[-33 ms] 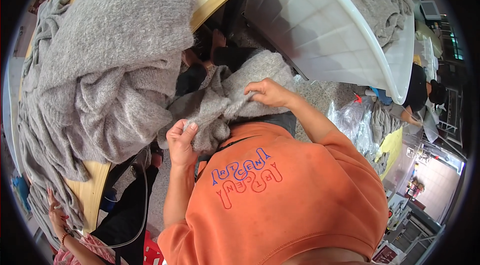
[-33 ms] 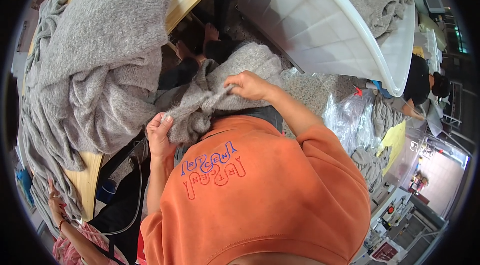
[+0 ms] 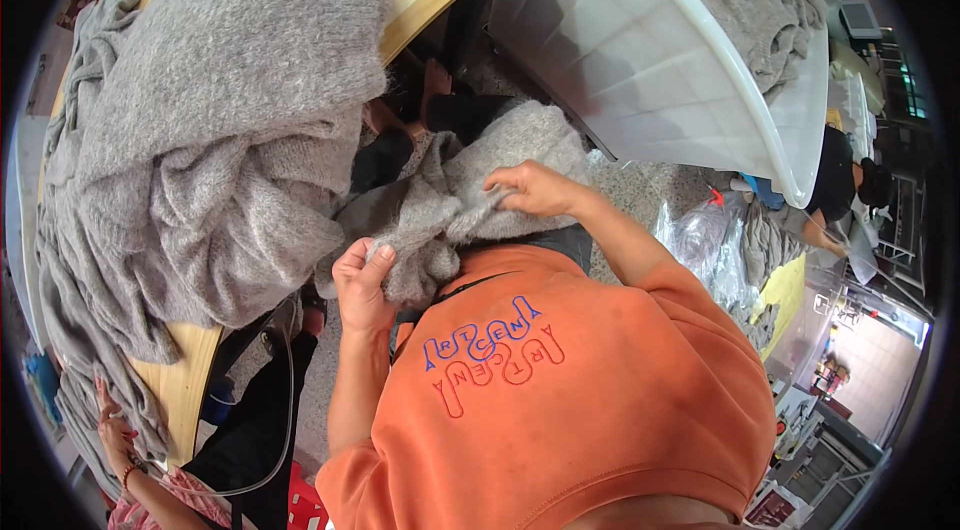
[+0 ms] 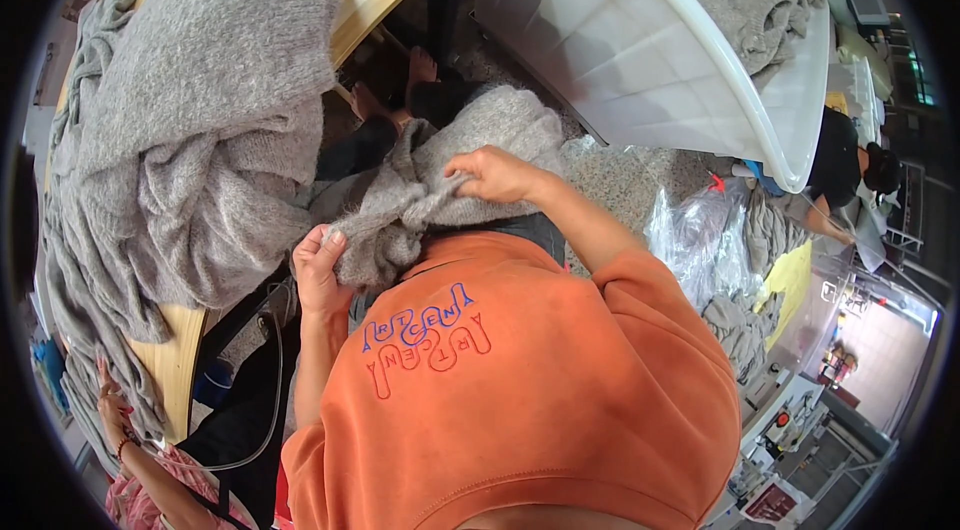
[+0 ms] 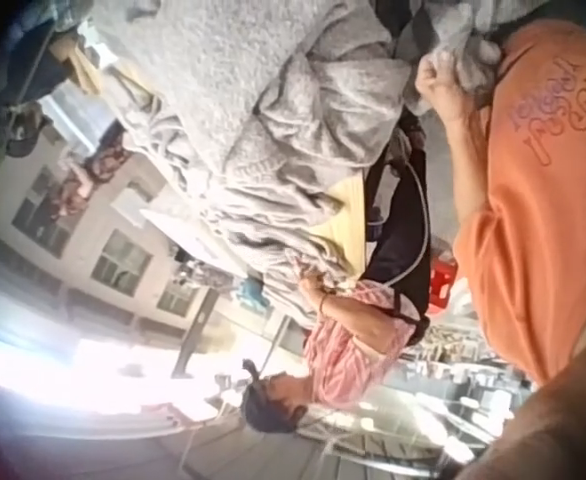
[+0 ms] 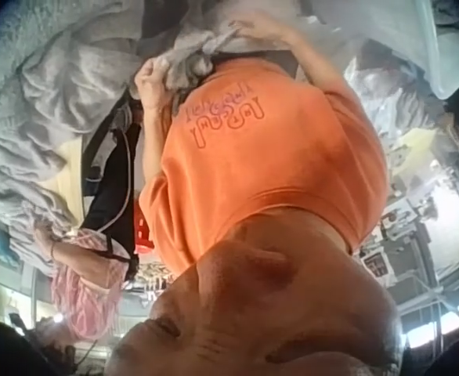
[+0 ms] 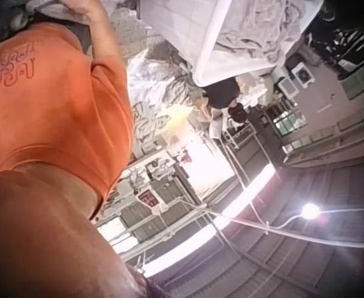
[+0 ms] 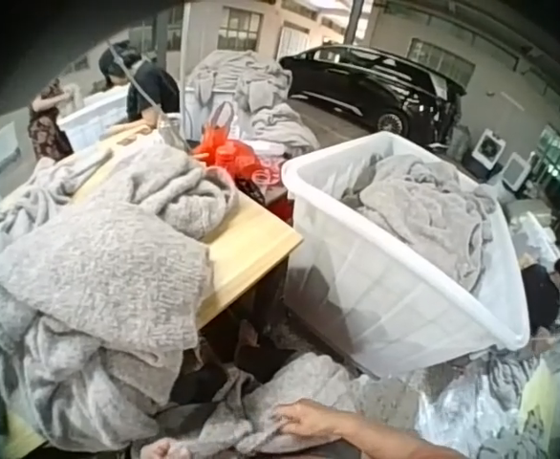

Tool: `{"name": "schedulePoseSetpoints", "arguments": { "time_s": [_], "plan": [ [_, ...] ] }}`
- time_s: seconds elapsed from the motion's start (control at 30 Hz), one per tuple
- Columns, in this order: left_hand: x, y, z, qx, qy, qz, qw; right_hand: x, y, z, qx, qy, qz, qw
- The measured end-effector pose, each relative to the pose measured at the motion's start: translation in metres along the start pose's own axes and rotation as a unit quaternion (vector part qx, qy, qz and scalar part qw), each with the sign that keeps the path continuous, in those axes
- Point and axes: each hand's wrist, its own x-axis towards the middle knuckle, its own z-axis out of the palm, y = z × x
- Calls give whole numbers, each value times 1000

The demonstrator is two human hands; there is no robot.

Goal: Inspecting and sorting pieces of grey fabric on a production table.

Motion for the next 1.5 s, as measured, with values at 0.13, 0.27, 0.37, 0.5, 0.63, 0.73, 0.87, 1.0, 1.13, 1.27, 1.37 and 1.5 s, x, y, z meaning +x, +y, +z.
{"name": "schedulePoseSetpoints", "arguments": {
  "time_s": [0.13, 0.27, 0.37, 0.5, 0.63, 0.73, 0.87, 1.0, 1.13, 1.27, 1.37, 1.5],
  "plan": [
    [0, 6, 2, -13, -8, -1, 1000, 4, -7, 0, -3, -151, 29, 988],
    [-2, 11, 1, -38, 0, -3, 999, 5, -32, -5, 60, 15, -20, 998],
    [-1, 11, 8, -24, 10, 4, 1000, 1, -67, -1, -47, 145, -273, 950],
    [4, 12, 28, 39, -17, 4, 999, -1, -111, 22, -138, -18, -400, 906],
    [1, 14, 41, 38, -42, -49, 997, 15, -116, 36, -134, 139, -408, 892],
    [-1, 16, 41, 16, -60, -44, 997, 17, -107, 42, -157, 163, -418, 880],
    [-1, 13, 38, 16, -69, -40, 997, 16, -97, 48, -173, 192, -404, 877],
    [-3, 8, 35, 46, -53, -26, 997, 21, -93, 51, -167, 214, -378, 885],
    [-4, 0, 32, 117, -22, 62, 991, 22, -94, 54, -171, 217, -366, 889],
    [-4, -4, 31, 160, 12, 133, 978, 26, -95, 53, -142, 226, -358, 895],
    [-4, -4, 32, 212, 18, 178, 961, 28, -94, 52, -65, 174, -324, 928],
    [-5, -4, 32, 258, 18, 215, 942, 26, -91, 52, 19, 101, -256, 961]
  ]
}}
